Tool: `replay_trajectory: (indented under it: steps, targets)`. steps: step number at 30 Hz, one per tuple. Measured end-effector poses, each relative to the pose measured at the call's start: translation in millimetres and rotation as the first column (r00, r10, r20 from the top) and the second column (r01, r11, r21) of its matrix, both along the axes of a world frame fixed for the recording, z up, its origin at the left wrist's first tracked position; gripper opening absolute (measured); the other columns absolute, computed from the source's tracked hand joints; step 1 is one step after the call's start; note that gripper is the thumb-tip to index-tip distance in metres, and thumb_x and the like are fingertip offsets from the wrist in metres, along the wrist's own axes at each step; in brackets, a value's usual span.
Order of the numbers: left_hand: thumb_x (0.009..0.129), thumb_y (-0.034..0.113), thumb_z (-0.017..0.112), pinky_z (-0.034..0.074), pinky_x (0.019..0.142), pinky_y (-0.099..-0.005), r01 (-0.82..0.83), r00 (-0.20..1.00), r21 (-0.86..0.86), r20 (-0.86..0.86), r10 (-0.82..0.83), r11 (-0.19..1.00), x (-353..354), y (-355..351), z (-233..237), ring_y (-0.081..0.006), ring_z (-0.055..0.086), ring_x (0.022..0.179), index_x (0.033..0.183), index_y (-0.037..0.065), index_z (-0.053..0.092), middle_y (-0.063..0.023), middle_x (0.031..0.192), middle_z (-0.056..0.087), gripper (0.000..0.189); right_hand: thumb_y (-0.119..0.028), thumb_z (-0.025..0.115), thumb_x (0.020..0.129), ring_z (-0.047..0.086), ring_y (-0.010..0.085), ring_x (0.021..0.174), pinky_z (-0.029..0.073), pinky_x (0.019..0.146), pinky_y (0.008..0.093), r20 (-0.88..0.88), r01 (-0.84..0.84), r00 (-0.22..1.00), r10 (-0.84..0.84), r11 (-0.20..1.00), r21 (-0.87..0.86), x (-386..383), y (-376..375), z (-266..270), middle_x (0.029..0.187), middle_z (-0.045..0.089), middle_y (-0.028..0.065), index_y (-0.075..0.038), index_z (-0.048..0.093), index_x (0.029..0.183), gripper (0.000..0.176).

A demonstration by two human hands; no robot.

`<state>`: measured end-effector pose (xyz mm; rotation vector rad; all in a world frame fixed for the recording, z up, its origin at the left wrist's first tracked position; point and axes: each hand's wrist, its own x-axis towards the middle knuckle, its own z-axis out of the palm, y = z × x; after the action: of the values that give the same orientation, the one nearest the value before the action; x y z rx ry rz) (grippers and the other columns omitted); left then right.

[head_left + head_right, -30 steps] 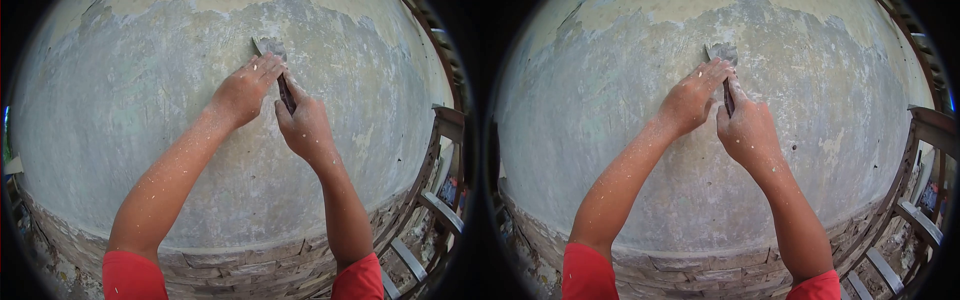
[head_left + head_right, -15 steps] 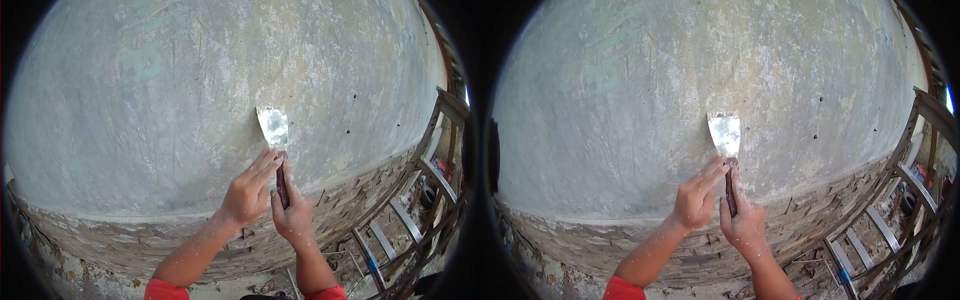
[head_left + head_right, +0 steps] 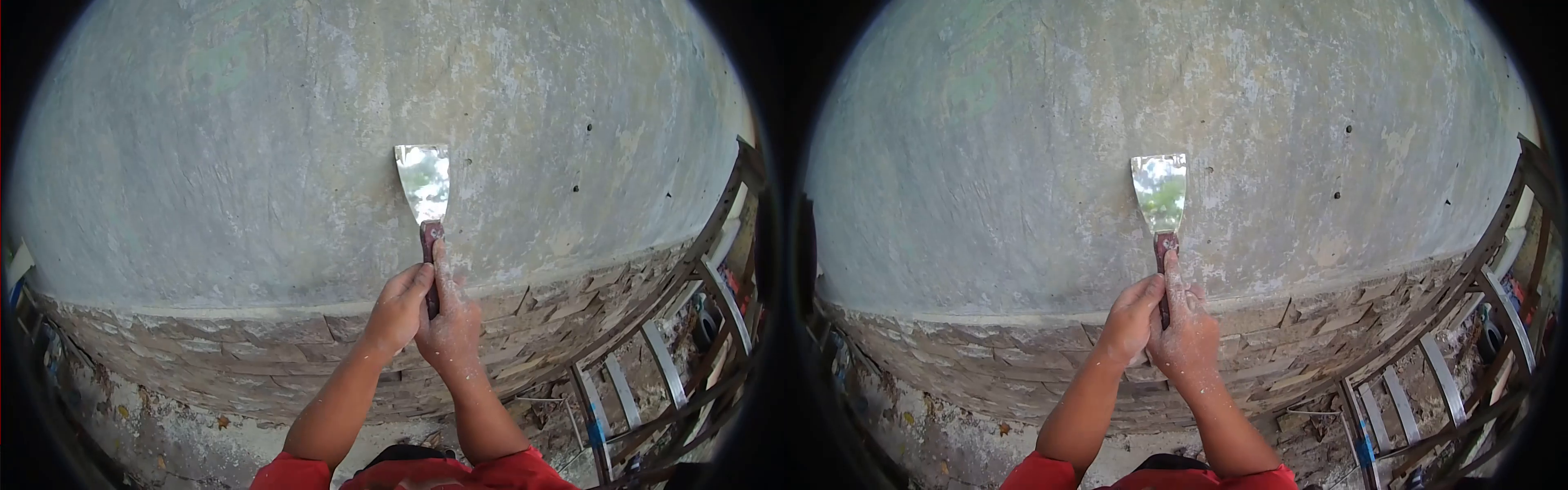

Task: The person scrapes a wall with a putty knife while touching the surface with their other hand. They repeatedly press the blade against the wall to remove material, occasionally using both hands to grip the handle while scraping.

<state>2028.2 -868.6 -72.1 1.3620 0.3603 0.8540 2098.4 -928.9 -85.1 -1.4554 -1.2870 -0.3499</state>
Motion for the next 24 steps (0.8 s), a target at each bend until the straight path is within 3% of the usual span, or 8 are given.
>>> replay_trajectory:
  steps: [4,9,12,13,15,18,22,24]
  targets:
    - [0.101,0.030,0.042,0.050,0.086,-0.0325,0.075,0.989,-0.072,0.135,-0.065,0.995,30.0,3.2,7.3,-0.0195,0.064,0.092,0.111,-0.005,0.056,-0.0146,0.099,0.065,0.039,-0.003,0.058,0.082,0.063,0.0362,0.074,0.049,0.064,0.0367,-0.065,-0.150,0.987,0.149,0.989,-0.012,36.6,-8.4,0.6,0.096,0.062,0.0236,-0.005,0.024,0.147,0.074]
    - [0.102,0.035,0.040,0.048,0.075,-0.0254,-0.287,0.955,0.058,0.089,0.281,0.956,68.0,-22.1,-19.2,-0.0118,0.059,0.078,0.106,0.000,0.057,-0.0059,0.089,0.063,0.039,0.003,0.061,0.082,0.058,0.0321,0.110,0.048,0.089,0.0372,-0.364,-0.468,0.778,0.512,0.859,0.208,68.5,-23.6,-42.5,0.130,0.046,0.0272,0.006,0.022,0.139,0.069]
    - [0.101,0.037,0.041,0.049,0.065,-0.0260,-0.368,0.928,0.028,-0.046,0.369,0.929,63.8,-45.2,-76.4,-0.0124,0.057,0.066,0.102,0.002,0.056,-0.0069,0.083,0.061,0.039,0.001,0.060,0.085,0.058,0.0167,0.100,0.049,0.080,0.0285,-0.449,-0.541,0.666,0.596,0.800,0.260,72.4,-44.1,-103.7,0.118,0.053,0.0189,0.001,0.030,0.135,0.058]
    - [0.100,0.039,0.043,0.050,0.058,-0.0276,-0.348,0.929,-0.019,-0.144,0.342,0.937,61.2,-48.2,-85.3,-0.0143,0.056,0.059,0.100,0.003,0.056,-0.0084,0.079,0.060,0.039,0.001,0.060,0.085,0.058,0.0167,0.100,0.049,0.080,0.0285,-0.462,-0.535,0.662,0.590,0.804,0.261,79.9,-55.1,-108.7,0.118,0.053,0.0189,0.001,0.030,0.135,0.058]
    - [0.100,0.040,0.042,0.047,0.053,-0.0281,-0.340,0.938,-0.068,-0.087,0.334,0.938,65.0,-42.4,-83.7,-0.0142,0.053,0.055,0.098,0.004,0.053,-0.0075,0.075,0.057,0.038,-0.006,0.060,0.088,0.060,0.0135,0.090,0.048,0.076,0.0276,-0.675,-0.616,0.627,0.388,0.778,-0.125,95.7,-79.4,-113.7,0.099,0.062,0.0119,0.001,0.039,0.129,0.047]
    - [0.100,0.041,0.041,0.040,0.043,-0.0297,-0.329,0.944,-0.084,0.004,0.331,0.941,78.8,-40.6,-55.5,-0.0152,0.049,0.049,0.094,0.005,0.048,-0.0054,0.068,0.051,0.037,-0.016,0.061,0.087,0.068,0.0210,0.076,0.051,0.071,0.0334,-0.619,-0.502,0.671,0.408,0.865,0.026,117.7,-64.9,-134.9,0.077,0.066,0.0152,0.003,0.050,0.118,0.038]
    - [0.102,0.038,0.037,0.043,0.048,-0.0281,-0.273,0.947,-0.187,0.118,0.298,0.944,100.5,-54.8,-96.2,-0.0131,0.050,0.052,0.100,0.002,0.050,-0.0049,0.071,0.054,0.038,-0.015,0.060,0.088,0.066,0.0224,0.085,0.049,0.076,0.0323,-0.571,-0.490,0.626,0.531,0.837,0.242,129.7,-54.7,-109.1,0.094,0.066,0.0169,0.006,0.047,0.122,0.042]
    - [0.102,0.035,0.038,0.046,0.059,-0.0297,-0.441,0.890,0.040,-0.107,0.443,0.897,110.7,-73.0,-158.0,-0.0181,0.057,0.063,0.110,-0.001,0.054,-0.0084,0.080,0.060,0.041,-0.015,0.060,0.089,0.063,0.0209,0.093,0.048,0.079,0.0317,-0.680,-0.546,0.503,0.534,0.806,0.229,127.2,-54.3,-108.2,0.102,0.065,0.0164,0.006,0.044,0.124,0.045]
